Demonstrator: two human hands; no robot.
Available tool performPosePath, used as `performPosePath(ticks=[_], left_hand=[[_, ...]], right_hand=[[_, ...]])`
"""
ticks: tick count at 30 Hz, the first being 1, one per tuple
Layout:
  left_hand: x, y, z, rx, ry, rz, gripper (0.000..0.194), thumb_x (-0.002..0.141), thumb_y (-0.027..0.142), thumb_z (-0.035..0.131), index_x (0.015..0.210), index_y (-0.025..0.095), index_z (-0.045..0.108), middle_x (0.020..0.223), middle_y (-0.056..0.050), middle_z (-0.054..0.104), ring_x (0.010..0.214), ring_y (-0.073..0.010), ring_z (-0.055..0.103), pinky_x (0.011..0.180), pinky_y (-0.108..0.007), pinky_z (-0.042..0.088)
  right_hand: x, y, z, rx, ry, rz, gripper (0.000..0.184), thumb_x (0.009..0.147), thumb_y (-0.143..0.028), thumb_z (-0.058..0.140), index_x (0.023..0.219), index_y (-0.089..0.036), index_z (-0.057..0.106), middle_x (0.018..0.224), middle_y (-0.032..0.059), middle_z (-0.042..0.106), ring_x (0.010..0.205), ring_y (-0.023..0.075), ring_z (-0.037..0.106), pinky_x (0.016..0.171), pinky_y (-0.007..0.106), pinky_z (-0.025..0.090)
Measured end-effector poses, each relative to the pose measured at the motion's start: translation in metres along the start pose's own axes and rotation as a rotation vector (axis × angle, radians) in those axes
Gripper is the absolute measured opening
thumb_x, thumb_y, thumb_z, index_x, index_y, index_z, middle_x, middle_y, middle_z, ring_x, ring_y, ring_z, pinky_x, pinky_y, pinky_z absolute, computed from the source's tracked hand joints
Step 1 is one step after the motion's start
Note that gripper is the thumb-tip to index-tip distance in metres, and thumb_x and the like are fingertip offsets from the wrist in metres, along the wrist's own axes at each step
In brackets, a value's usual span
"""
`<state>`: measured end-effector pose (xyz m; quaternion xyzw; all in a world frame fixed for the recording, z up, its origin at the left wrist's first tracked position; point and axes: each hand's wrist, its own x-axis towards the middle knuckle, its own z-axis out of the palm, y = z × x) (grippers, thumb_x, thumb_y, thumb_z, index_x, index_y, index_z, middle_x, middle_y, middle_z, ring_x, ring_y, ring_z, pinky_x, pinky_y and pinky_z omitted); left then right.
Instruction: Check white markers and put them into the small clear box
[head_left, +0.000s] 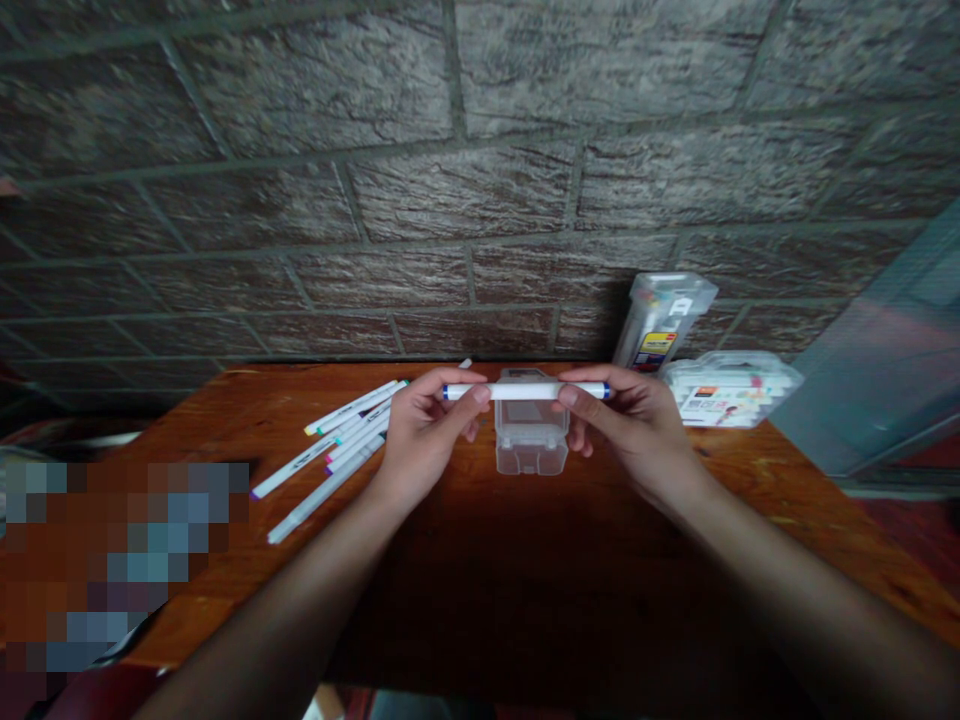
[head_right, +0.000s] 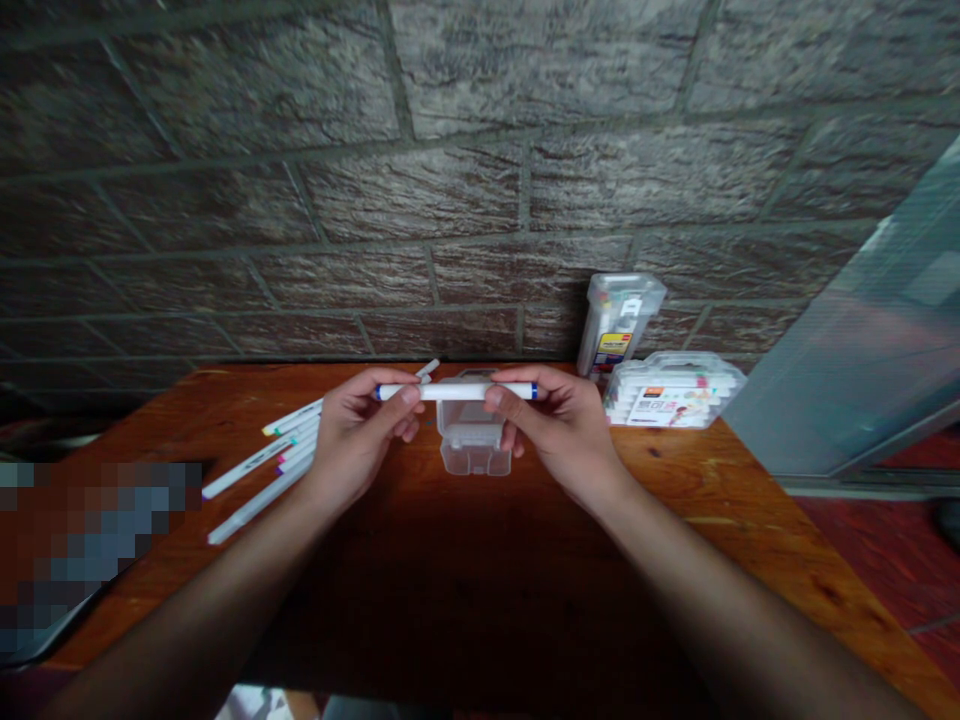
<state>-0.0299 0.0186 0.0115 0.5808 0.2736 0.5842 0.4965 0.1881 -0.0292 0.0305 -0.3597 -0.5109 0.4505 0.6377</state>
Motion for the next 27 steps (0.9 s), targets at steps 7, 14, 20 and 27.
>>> performPosePath(ticks=[7, 14, 20, 27], left_hand=[[-0.0005, 0.0001, 0.0001, -0.058, -0.011, -0.004, 0.016, 0.089, 0.031, 0.085, 0.1, 0.02, 0.079, 0.075, -0.001, 0.075, 0.052, -0.0081, 0.054, 0.051, -0.022, 0.046], [0.0001, 0.0011, 0.0001, -0.104, -0.031, -0.005, 0.015, 0.091, 0.031, 0.082, 0.1, 0.02, 0.081, 0.076, -0.002, 0.074, 0.053, -0.0084, 0.052, 0.051, -0.022, 0.046], [0.0, 0.004, 0.001, -0.153, -0.031, -0.019, 0.017, 0.091, 0.032, 0.081, 0.1, 0.018, 0.082, 0.077, -0.003, 0.074, 0.053, -0.0085, 0.051, 0.05, -0.023, 0.046], [0.0006, 0.0059, 0.0028, -0.195, -0.018, -0.032, 0.02, 0.088, 0.032, 0.082, 0.1, 0.016, 0.082, 0.075, -0.004, 0.074, 0.052, -0.0085, 0.051, 0.05, -0.023, 0.047]], right_hand=[[-0.0003, 0.0, 0.0003, 0.012, -0.008, -0.004, 0.023, 0.081, -0.035, 0.093, 0.097, -0.021, 0.084, 0.076, 0.0028, 0.082, 0.044, 0.0101, 0.064, 0.04, 0.02, 0.053], [0.0007, 0.001, -0.0008, 0.028, -0.009, -0.011, 0.021, 0.083, -0.033, 0.091, 0.099, -0.021, 0.084, 0.073, 0.0028, 0.081, 0.043, 0.0103, 0.065, 0.039, 0.019, 0.051], [0.001, 0.0006, -0.0012, 0.047, -0.004, 0.003, 0.019, 0.085, -0.033, 0.09, 0.098, -0.021, 0.084, 0.068, 0.0006, 0.079, 0.042, 0.0109, 0.066, 0.038, 0.018, 0.05], [0.0011, 0.0006, -0.0013, 0.056, -0.002, 0.007, 0.021, 0.085, -0.036, 0.089, 0.096, -0.02, 0.082, 0.076, 0.0037, 0.083, 0.042, 0.0112, 0.066, 0.038, 0.02, 0.05]])
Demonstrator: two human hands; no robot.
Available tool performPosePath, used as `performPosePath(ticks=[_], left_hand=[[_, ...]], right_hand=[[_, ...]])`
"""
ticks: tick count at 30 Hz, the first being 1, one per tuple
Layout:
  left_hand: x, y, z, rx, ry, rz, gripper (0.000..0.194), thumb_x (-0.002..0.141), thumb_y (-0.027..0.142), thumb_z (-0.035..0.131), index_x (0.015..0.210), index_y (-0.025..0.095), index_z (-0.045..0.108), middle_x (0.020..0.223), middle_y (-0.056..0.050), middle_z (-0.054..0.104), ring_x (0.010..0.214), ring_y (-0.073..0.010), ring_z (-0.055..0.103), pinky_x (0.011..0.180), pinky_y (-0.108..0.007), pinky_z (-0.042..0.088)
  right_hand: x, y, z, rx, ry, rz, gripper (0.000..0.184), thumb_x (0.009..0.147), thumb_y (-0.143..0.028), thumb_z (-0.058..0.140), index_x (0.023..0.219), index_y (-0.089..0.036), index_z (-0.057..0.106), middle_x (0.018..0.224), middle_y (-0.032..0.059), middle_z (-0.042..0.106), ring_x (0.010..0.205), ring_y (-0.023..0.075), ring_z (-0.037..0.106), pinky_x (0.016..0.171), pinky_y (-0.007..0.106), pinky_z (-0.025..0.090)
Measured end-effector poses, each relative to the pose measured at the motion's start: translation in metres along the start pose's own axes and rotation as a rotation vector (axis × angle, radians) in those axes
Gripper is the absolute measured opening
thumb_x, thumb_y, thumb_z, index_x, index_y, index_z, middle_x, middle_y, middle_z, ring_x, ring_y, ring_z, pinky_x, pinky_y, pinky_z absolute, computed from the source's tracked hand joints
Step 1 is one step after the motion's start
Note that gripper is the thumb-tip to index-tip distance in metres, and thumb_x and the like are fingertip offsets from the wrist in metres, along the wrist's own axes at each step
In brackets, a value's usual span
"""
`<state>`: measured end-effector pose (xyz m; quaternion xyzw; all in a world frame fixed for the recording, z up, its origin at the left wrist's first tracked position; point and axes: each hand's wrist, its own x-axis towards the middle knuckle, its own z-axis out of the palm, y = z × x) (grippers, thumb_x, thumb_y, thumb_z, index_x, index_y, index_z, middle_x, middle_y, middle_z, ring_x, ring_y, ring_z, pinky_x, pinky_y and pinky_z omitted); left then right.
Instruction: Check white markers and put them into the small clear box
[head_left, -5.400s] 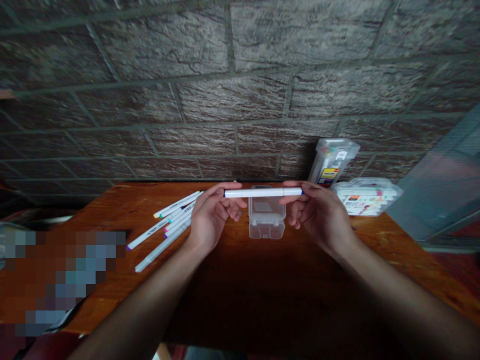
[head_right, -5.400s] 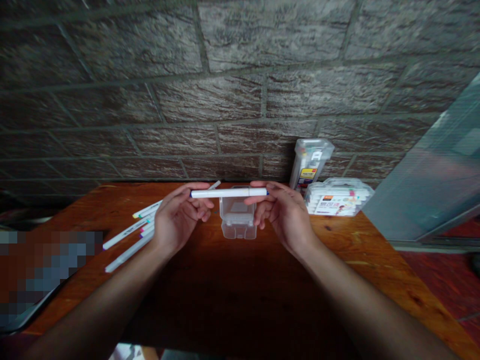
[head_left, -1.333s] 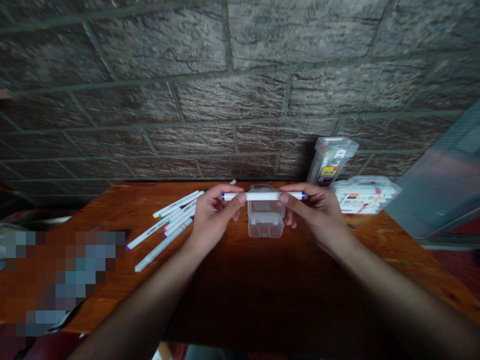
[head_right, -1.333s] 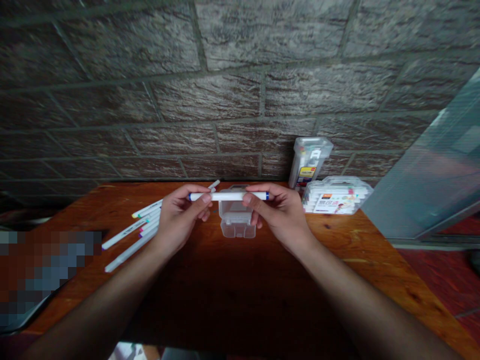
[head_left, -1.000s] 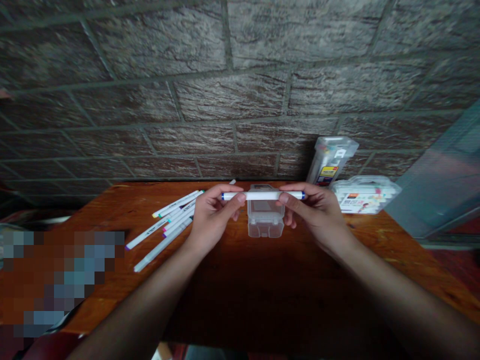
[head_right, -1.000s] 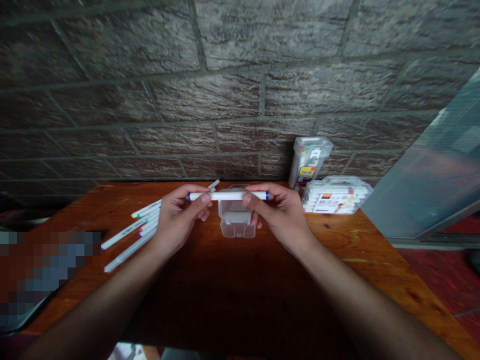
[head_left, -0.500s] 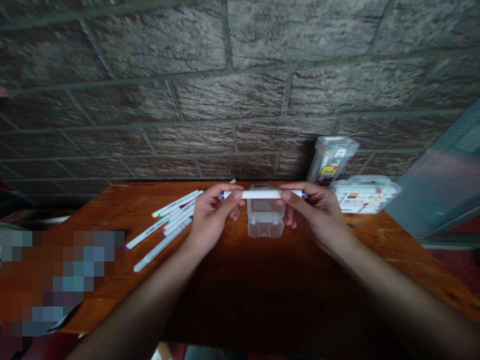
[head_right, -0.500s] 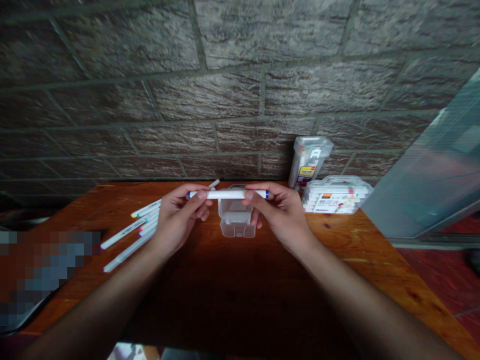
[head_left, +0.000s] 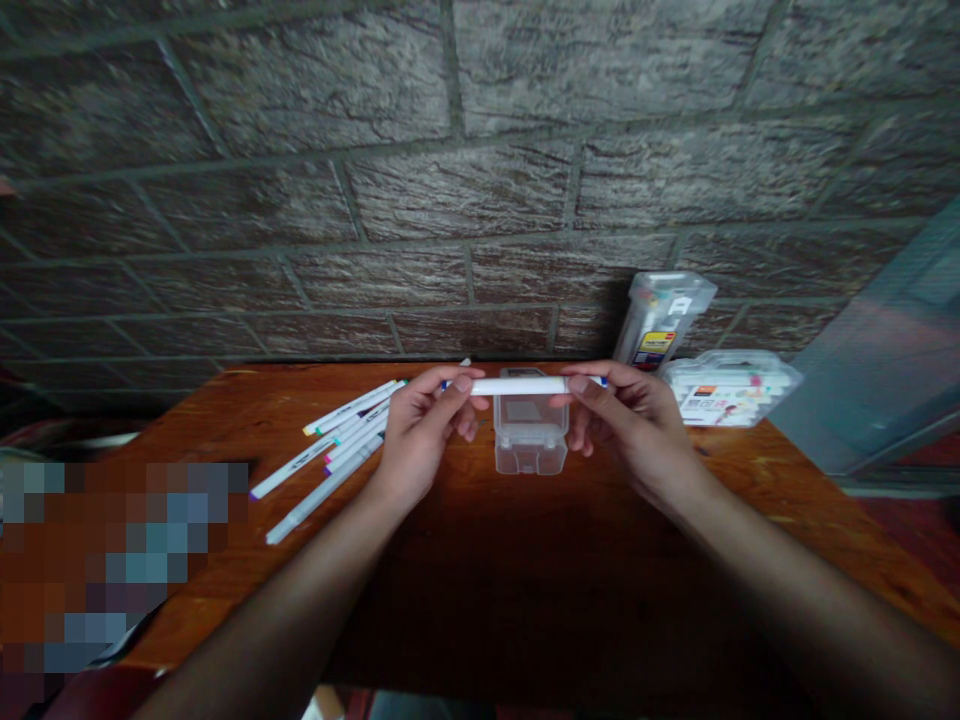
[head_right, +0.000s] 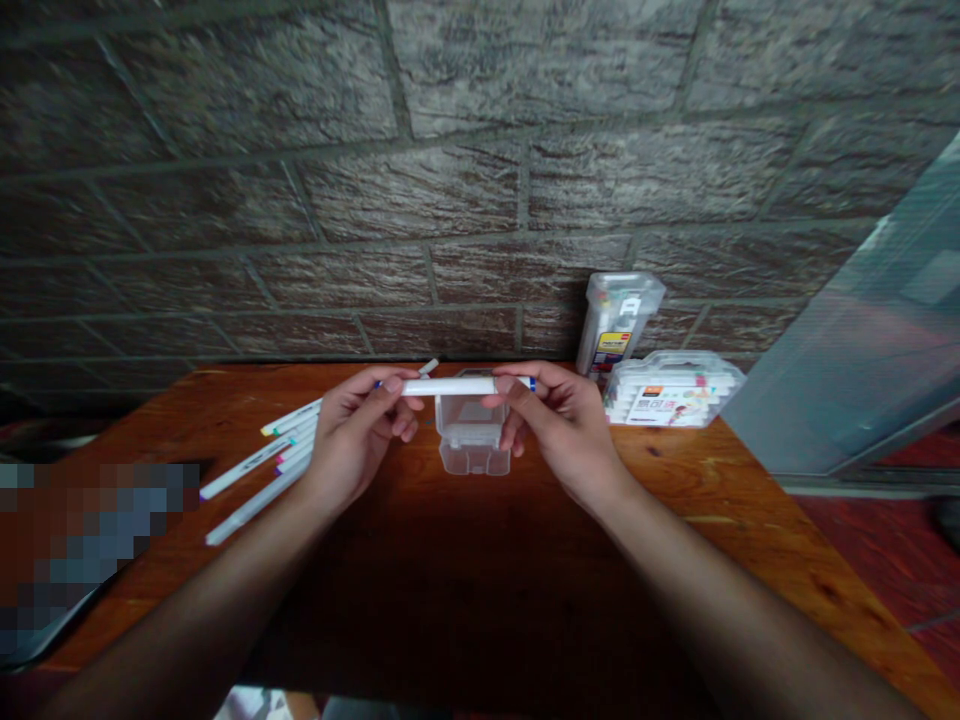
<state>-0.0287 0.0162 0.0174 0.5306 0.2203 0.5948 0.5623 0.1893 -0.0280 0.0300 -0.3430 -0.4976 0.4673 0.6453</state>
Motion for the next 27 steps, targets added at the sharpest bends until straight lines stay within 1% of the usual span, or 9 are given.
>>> performPosePath(ticks=[3, 9, 15, 20, 27], left_hand=[[0.0005, 0.0005, 0.0004, -0.009, 0.008, -0.005, 0.021, 0.088, 0.032, 0.082, 0.1, 0.016, 0.082, 0.075, -0.004, 0.074, 0.052, -0.0087, 0.051, 0.05, -0.023, 0.046], [0.0003, 0.0023, 0.0018, -0.029, 0.021, -0.008, 0.023, 0.089, 0.035, 0.08, 0.101, 0.015, 0.08, 0.075, -0.005, 0.075, 0.051, -0.0091, 0.051, 0.049, -0.023, 0.046], [0.0003, 0.0039, 0.0017, -0.049, 0.031, -0.011, 0.022, 0.09, 0.035, 0.079, 0.1, 0.015, 0.079, 0.076, -0.005, 0.075, 0.051, -0.0091, 0.051, 0.05, -0.024, 0.047], [0.0013, 0.0034, 0.0007, -0.05, 0.051, -0.024, 0.024, 0.089, 0.035, 0.079, 0.1, 0.014, 0.079, 0.076, -0.006, 0.076, 0.05, -0.0094, 0.051, 0.049, -0.024, 0.047], [0.002, 0.0035, 0.0004, -0.072, 0.055, -0.035, 0.028, 0.088, 0.037, 0.079, 0.102, 0.013, 0.079, 0.077, -0.006, 0.076, 0.05, -0.01, 0.052, 0.049, -0.025, 0.048]], right_hand=[[0.0002, -0.0003, 0.0002, 0.011, 0.001, 0.009, 0.021, 0.085, -0.037, 0.089, 0.095, -0.02, 0.082, 0.079, 0.0044, 0.084, 0.042, 0.0113, 0.066, 0.038, 0.02, 0.05], [0.0, -0.0015, 0.0003, 0.013, 0.001, 0.017, 0.022, 0.087, -0.037, 0.087, 0.098, -0.019, 0.08, 0.08, 0.0051, 0.084, 0.042, 0.0125, 0.067, 0.038, 0.022, 0.051], [0.0004, -0.0035, -0.0001, 0.019, 0.034, 0.012, 0.022, 0.084, -0.037, 0.089, 0.093, -0.02, 0.078, 0.079, 0.004, 0.084, 0.042, 0.0114, 0.065, 0.038, 0.021, 0.049], [0.0003, -0.0042, 0.0, 0.027, 0.034, 0.011, 0.021, 0.086, -0.039, 0.088, 0.091, -0.02, 0.079, 0.081, 0.0047, 0.084, 0.042, 0.0109, 0.066, 0.038, 0.02, 0.049], [0.0007, -0.0028, -0.0016, 0.053, 0.032, 0.028, 0.023, 0.088, -0.04, 0.085, 0.096, -0.02, 0.081, 0.085, 0.0067, 0.085, 0.042, 0.0119, 0.066, 0.038, 0.021, 0.049]])
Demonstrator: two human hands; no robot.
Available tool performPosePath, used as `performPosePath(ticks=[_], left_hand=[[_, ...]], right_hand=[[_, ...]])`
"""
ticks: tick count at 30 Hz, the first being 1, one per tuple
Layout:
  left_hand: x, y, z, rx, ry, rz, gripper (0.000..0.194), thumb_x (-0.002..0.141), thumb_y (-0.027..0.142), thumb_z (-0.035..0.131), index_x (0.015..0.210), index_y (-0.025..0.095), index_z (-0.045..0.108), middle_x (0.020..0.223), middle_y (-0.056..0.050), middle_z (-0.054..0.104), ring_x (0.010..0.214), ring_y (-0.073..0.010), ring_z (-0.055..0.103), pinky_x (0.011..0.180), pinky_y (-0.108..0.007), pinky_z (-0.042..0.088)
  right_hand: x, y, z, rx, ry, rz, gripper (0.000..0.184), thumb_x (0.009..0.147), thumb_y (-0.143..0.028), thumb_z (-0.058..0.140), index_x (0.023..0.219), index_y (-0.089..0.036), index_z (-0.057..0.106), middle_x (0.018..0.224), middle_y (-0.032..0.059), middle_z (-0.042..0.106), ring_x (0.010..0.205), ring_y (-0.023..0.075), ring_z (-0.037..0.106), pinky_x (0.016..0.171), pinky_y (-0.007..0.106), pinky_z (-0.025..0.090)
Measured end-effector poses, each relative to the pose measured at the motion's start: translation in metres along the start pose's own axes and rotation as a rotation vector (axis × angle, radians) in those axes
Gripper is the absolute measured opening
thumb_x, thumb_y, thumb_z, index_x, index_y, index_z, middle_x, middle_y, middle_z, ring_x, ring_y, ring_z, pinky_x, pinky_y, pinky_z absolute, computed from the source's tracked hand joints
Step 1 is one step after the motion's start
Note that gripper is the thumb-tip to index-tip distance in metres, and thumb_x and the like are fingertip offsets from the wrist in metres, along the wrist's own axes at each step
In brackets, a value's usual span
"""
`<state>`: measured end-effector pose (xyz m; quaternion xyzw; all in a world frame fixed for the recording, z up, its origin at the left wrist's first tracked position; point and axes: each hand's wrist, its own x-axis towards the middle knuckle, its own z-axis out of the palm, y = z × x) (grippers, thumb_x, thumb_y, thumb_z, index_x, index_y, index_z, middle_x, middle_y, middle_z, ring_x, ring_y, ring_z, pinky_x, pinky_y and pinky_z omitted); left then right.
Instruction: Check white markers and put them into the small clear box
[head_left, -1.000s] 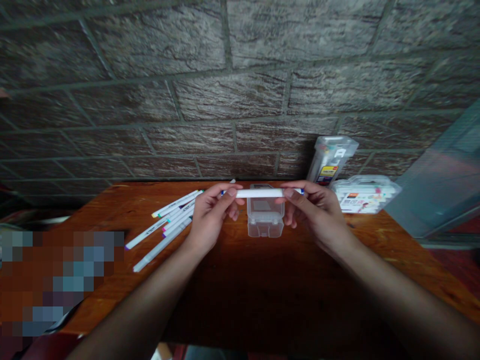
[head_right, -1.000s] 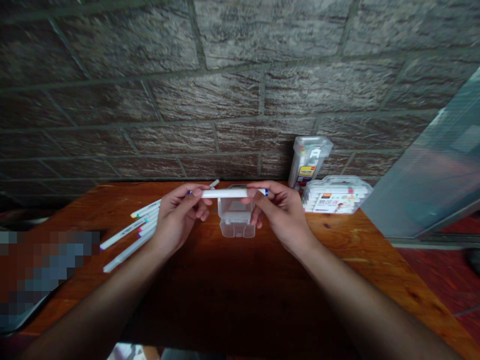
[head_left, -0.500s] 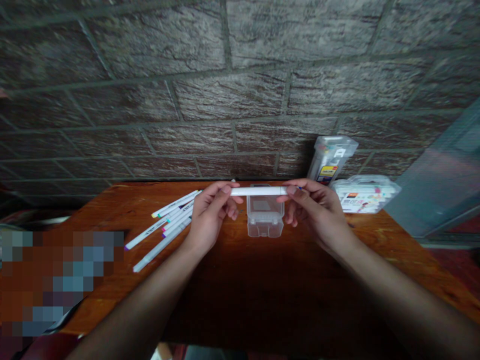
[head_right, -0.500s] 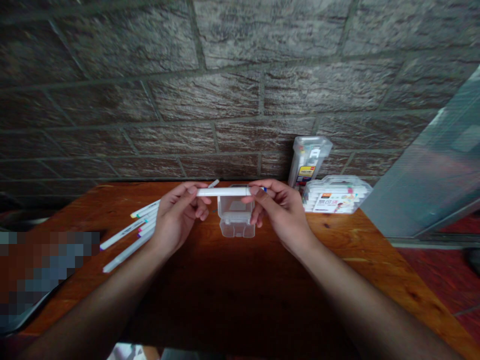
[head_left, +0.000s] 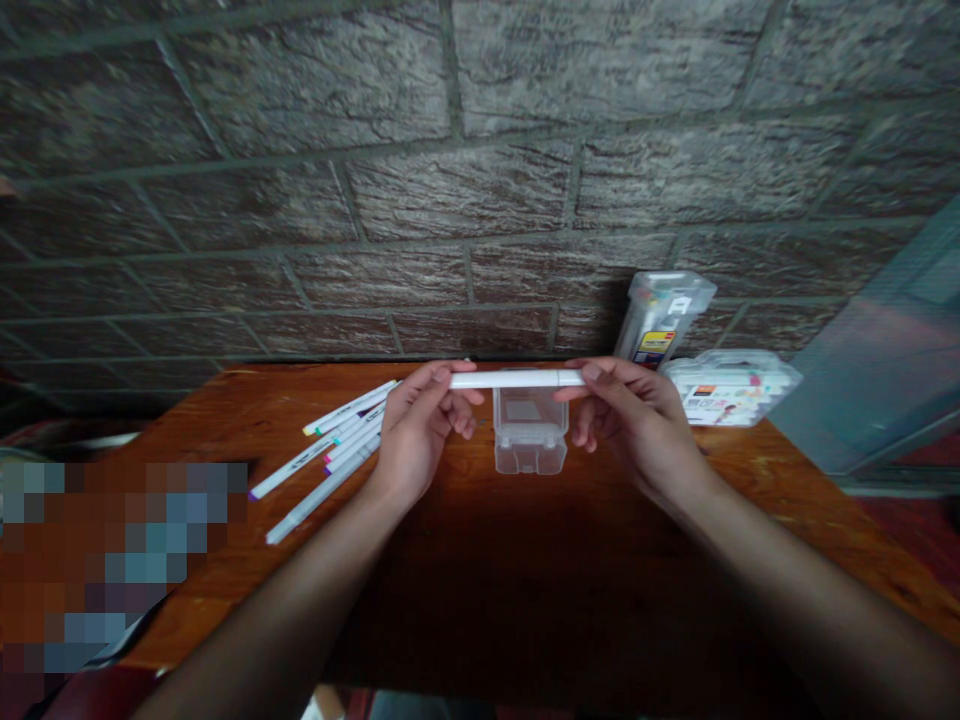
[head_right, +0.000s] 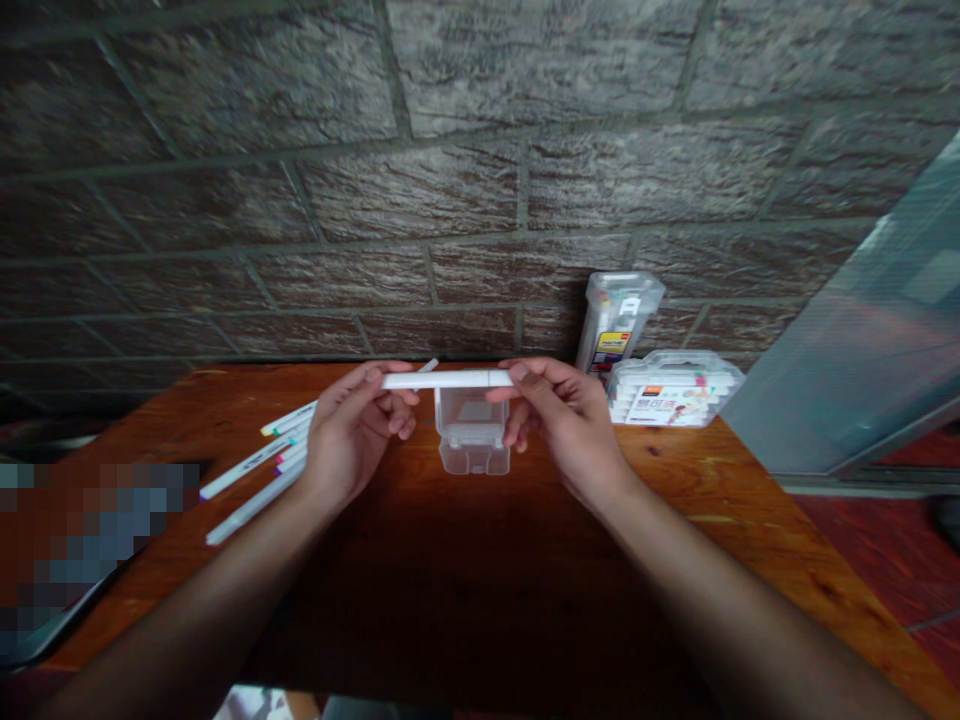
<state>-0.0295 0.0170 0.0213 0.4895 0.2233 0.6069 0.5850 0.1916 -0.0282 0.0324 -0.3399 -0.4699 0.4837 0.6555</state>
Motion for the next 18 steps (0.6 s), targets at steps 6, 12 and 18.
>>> performPosePath(ticks=[6, 12, 18], left_hand=[[-0.0003, 0.0002, -0.0005, -0.011, -0.002, 0.002, 0.026, 0.089, 0.036, 0.076, 0.103, 0.013, 0.079, 0.077, -0.007, 0.077, 0.05, -0.0106, 0.053, 0.049, -0.026, 0.048], [0.0001, -0.0005, -0.0014, -0.013, -0.01, 0.008, 0.028, 0.091, 0.035, 0.072, 0.105, 0.012, 0.078, 0.078, -0.008, 0.077, 0.05, -0.0112, 0.053, 0.049, -0.027, 0.048], [0.0005, 0.0006, -0.0012, -0.018, -0.004, 0.0, 0.029, 0.09, 0.034, 0.07, 0.106, 0.011, 0.077, 0.078, -0.009, 0.078, 0.049, -0.0112, 0.052, 0.049, -0.027, 0.047]], right_hand=[[-0.0003, -0.0026, 0.0008, -0.001, 0.008, 0.028, 0.023, 0.089, -0.041, 0.083, 0.097, -0.02, 0.082, 0.086, 0.0075, 0.086, 0.041, 0.0123, 0.065, 0.037, 0.022, 0.048], [0.0006, -0.0045, 0.0013, 0.021, 0.015, 0.059, 0.022, 0.087, -0.039, 0.082, 0.095, -0.019, 0.08, 0.086, 0.0084, 0.086, 0.04, 0.0131, 0.065, 0.036, 0.023, 0.047], [0.001, -0.0054, 0.0008, 0.043, 0.008, 0.087, 0.025, 0.086, -0.04, 0.082, 0.097, -0.018, 0.078, 0.087, 0.0089, 0.086, 0.04, 0.0129, 0.065, 0.036, 0.022, 0.047]])
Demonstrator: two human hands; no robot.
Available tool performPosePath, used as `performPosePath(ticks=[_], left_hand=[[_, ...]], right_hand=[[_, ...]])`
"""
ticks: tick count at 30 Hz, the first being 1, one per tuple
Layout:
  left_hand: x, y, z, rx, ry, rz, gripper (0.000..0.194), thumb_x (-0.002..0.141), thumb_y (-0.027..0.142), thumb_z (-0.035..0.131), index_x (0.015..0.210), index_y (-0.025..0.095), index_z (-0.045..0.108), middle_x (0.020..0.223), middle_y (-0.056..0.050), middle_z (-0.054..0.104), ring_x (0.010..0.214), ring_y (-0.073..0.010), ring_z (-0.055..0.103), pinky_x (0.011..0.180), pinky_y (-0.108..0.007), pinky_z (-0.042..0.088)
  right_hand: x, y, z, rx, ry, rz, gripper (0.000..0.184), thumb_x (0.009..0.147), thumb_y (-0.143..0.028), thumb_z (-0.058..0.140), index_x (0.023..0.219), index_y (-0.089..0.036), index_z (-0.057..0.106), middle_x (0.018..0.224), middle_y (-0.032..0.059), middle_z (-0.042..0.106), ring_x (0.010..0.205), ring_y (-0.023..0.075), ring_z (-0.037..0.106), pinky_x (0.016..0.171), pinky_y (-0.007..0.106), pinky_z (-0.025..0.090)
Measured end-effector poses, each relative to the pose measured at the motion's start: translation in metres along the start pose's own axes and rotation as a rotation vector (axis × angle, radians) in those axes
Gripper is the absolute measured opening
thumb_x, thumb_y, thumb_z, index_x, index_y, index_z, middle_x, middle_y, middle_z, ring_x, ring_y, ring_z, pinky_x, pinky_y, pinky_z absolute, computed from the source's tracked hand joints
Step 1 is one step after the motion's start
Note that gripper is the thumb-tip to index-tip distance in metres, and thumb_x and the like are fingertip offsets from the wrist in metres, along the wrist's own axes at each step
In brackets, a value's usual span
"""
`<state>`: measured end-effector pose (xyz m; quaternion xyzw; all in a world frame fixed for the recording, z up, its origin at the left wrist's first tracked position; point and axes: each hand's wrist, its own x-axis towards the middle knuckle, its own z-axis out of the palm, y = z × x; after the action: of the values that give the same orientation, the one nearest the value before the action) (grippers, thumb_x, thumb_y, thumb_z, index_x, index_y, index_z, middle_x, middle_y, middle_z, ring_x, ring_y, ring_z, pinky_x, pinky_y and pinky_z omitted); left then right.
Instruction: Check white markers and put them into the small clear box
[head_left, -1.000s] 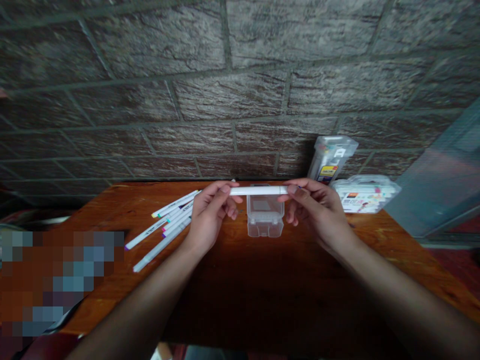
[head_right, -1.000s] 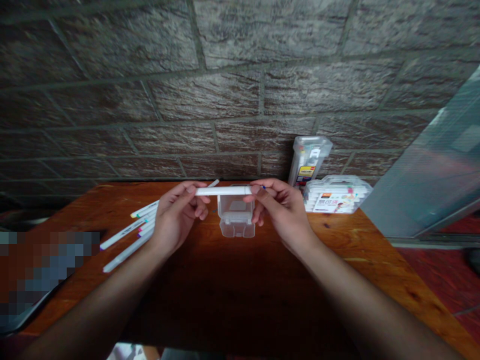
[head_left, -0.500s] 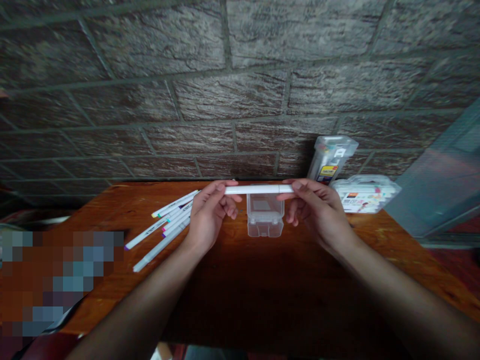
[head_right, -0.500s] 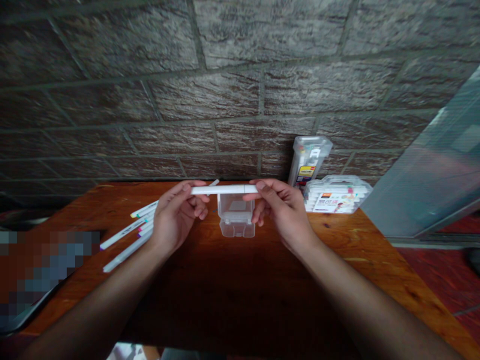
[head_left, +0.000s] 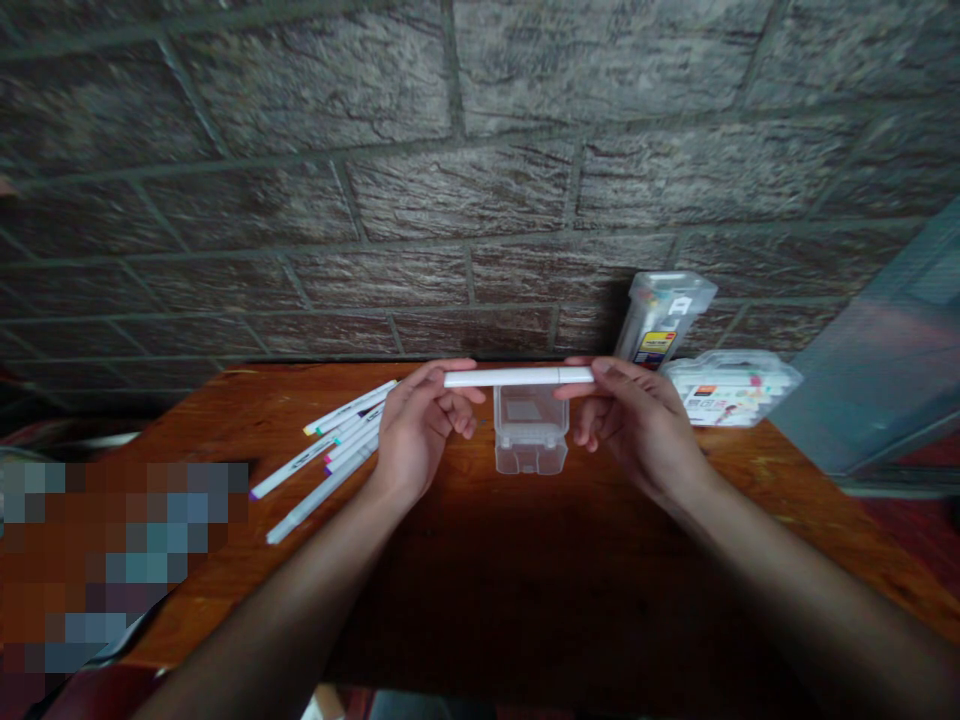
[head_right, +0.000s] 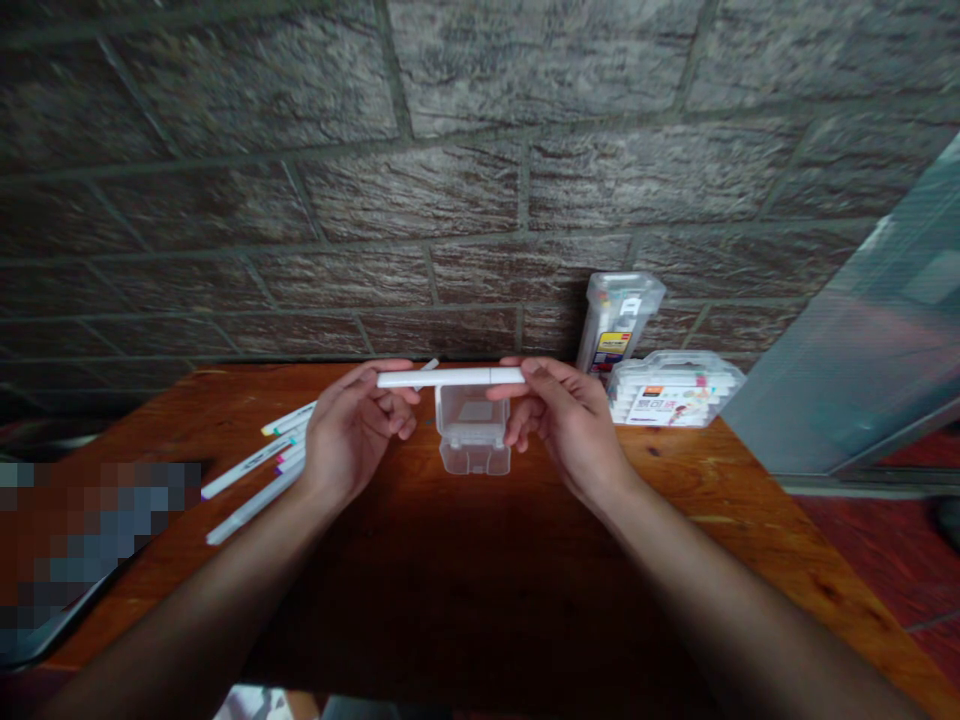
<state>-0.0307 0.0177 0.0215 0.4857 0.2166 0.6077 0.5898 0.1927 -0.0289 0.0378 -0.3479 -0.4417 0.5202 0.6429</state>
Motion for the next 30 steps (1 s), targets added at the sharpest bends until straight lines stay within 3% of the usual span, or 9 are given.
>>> performPosePath(ticks=[30], left_hand=[[-0.0014, 0.0023, 0.0004, 0.002, -0.018, -0.011, 0.028, 0.091, 0.037, 0.071, 0.106, 0.013, 0.077, 0.079, -0.009, 0.078, 0.05, -0.0116, 0.052, 0.051, -0.027, 0.047]], right_hand=[[0.0015, 0.0008, -0.003, -0.007, 0.018, 0.029, 0.025, 0.09, -0.041, 0.077, 0.101, -0.018, 0.075, 0.085, 0.0085, 0.086, 0.042, 0.014, 0.065, 0.038, 0.023, 0.049]])
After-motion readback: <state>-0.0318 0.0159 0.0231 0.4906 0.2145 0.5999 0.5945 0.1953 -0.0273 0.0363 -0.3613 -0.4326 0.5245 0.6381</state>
